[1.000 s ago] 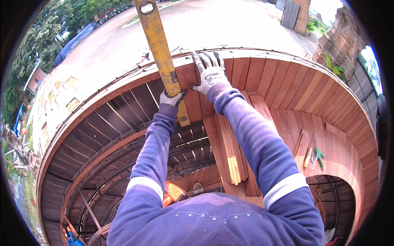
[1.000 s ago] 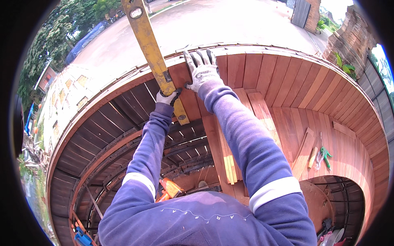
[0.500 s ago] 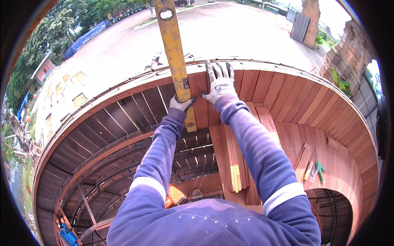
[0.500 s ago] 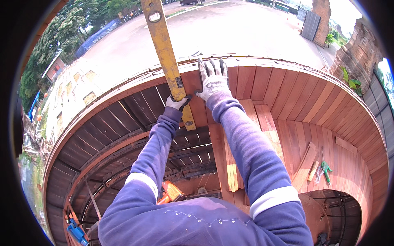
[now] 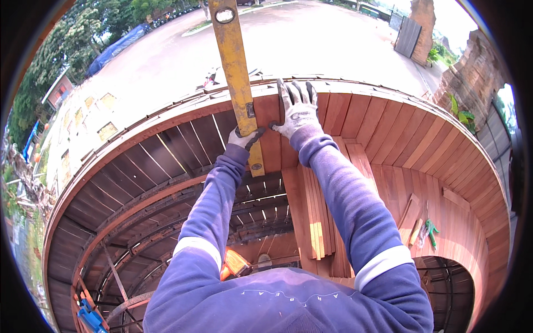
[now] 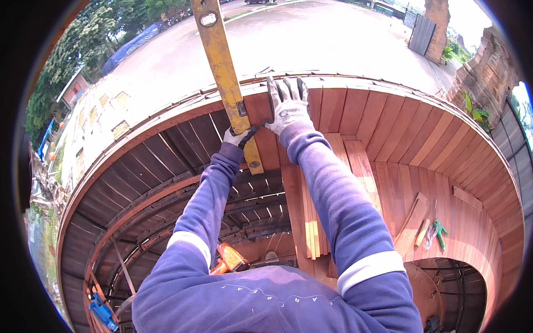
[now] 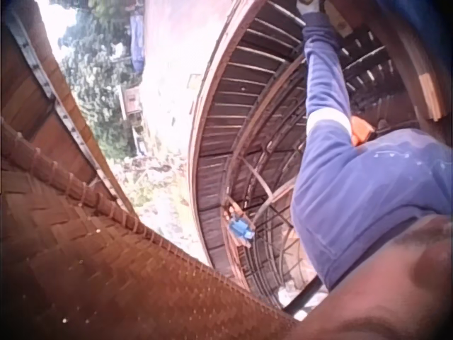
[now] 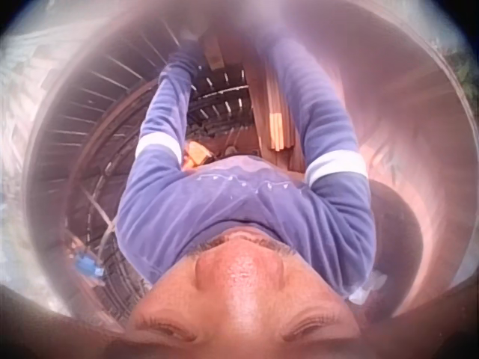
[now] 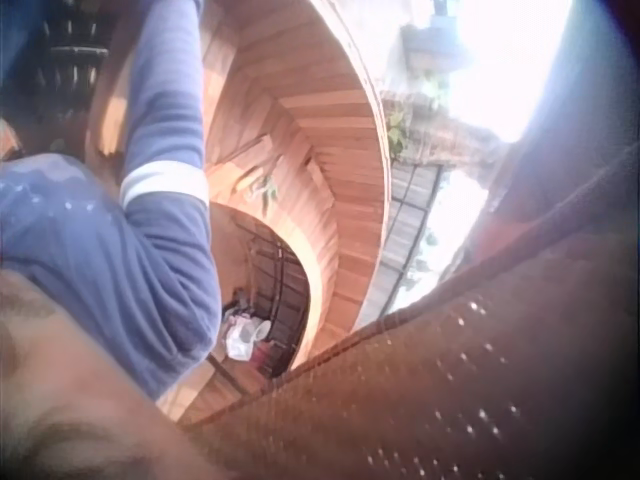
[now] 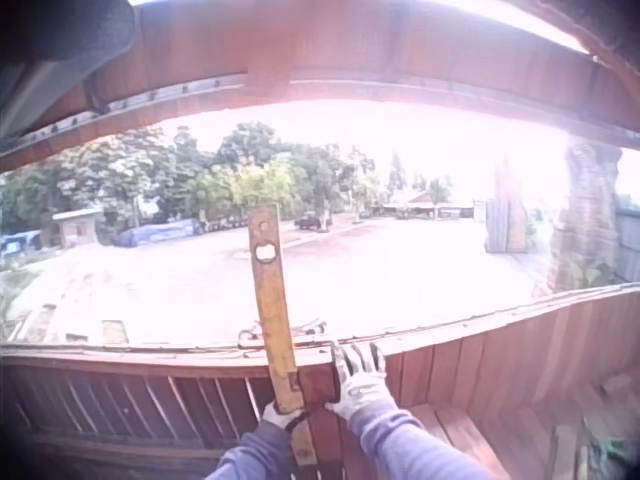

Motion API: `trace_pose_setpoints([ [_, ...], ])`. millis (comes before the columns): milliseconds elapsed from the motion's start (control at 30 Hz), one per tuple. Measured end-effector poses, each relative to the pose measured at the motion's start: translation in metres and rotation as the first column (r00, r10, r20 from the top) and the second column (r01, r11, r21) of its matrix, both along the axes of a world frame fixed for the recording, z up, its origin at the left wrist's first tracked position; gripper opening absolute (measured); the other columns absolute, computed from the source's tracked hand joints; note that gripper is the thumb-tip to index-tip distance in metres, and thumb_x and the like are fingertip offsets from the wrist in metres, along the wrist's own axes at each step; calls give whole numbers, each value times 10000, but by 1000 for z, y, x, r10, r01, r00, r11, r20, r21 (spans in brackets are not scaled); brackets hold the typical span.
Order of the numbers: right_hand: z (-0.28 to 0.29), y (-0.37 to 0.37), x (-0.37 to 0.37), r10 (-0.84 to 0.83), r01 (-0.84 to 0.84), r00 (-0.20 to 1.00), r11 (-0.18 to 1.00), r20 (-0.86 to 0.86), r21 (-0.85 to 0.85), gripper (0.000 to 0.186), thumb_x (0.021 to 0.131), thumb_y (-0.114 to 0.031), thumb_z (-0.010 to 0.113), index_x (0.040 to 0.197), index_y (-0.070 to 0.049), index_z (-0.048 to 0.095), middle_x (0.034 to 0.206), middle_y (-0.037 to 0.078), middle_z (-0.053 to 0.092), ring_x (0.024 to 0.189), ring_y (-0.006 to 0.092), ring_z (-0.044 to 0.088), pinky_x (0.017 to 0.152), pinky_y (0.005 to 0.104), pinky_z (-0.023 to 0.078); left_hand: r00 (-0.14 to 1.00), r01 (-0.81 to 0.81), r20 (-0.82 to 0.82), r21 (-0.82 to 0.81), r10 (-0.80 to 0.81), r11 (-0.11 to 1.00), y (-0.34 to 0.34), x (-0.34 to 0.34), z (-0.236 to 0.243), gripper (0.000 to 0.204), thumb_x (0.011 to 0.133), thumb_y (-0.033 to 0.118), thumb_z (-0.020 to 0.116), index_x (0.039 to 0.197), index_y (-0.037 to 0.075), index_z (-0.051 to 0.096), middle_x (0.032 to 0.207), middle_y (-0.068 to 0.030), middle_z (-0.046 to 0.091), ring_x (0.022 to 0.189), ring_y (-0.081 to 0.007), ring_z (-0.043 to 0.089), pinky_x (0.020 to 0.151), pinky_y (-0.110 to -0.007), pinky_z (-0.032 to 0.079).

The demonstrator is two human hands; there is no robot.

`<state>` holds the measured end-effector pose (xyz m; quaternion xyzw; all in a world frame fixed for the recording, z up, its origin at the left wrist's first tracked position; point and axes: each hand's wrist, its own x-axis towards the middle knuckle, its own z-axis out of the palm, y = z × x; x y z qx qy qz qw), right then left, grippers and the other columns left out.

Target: The person installs wooden planks onto a curved ceiling structure. They use a yellow spirit level to check alignment and a pneumatic nail gun to secure the planks. The person repeatedly measures, positions, and nails the wood pieces into place.

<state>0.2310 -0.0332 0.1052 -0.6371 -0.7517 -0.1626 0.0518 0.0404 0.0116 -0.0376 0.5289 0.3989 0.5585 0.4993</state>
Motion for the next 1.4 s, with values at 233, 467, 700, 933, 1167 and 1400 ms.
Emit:
trace_pose_setpoints([
  [233, -5, 4, 1, 32, -32, 999, 999, -23, 30, 1143, 774, -674, 648, 1568, -162, 4, 1599, 59, 216, 1491, 228, 116, 1214, 482, -25, 993, -72, -91, 49, 77, 996, 0, -2, 1, 329, 784, 216, 842, 1008, 28, 692, 911, -6, 693, 773, -93, 617, 706, -260, 509],
  [467, -11, 5, 4, 22, -21, 999, 999, -23, 33, 1099, 806, -639, 634, 1569, -149, 14, 1606, 37, 220, 1494, 228, 137, 1204, 520, -16, 997, -60, -47, 17, 61, 998, -1, 2, -2, 307, 779, 185, 842, 993, 22, 694, 886, -6, 692, 739, -88, 611, 674, -255, 508],
  [700, -3, 3, -1, 14, -13, 999, 1000, -35, 12, 1097, 809, -634, 635, 1569, -150, 10, 1607, 69, 202, 1496, 238, 125, 1203, 522, -7, 998, -47, -33, 16, 47, 999, 4, -4, -5, 391, 773, 71, 792, 1111, -9, 613, 1002, -71, 694, 849, -130, 660, 751, -265, 541],
  [933, -11, 5, -3, 30, -27, 999, 991, -27, 130, 1153, 737, -684, 673, 1566, -140, 85, 1544, 64, 295, 1469, 221, 164, 1211, 467, -5, 839, -479, -114, 306, 532, 823, -33, -4, 37, 585, 679, 122, 852, 1154, 14, 526, 994, -119, 666, 880, -212, 661, 810, -336, 541],
  [1167, -7, -1, -6, -27, 27, 1000, 991, -2, 130, 1141, 741, -648, 698, 1568, -162, 80, 1545, 26, 301, 1465, 209, 175, 1213, 478, 1, 879, -474, 140, 357, 456, 805, -149, -122, 114, 548, 785, -59, 755, 1229, 78, 466, 974, -43, 593, 753, -140, 644, 663, -253, 555],
  [1400, -13, -2, -7, 35, -24, 999, 970, -40, 241, 1161, 692, -587, 775, 1567, -191, 122, 1501, 52, 352, 1443, 211, 228, 1215, 453, 35, 563, -652, -409, 314, 718, 690, -325, -251, 121, 629, 731, -28, 789, 1294, 19, 513, 1158, -59, 602, 1037, -134, 585, 892, -274, 504],
])
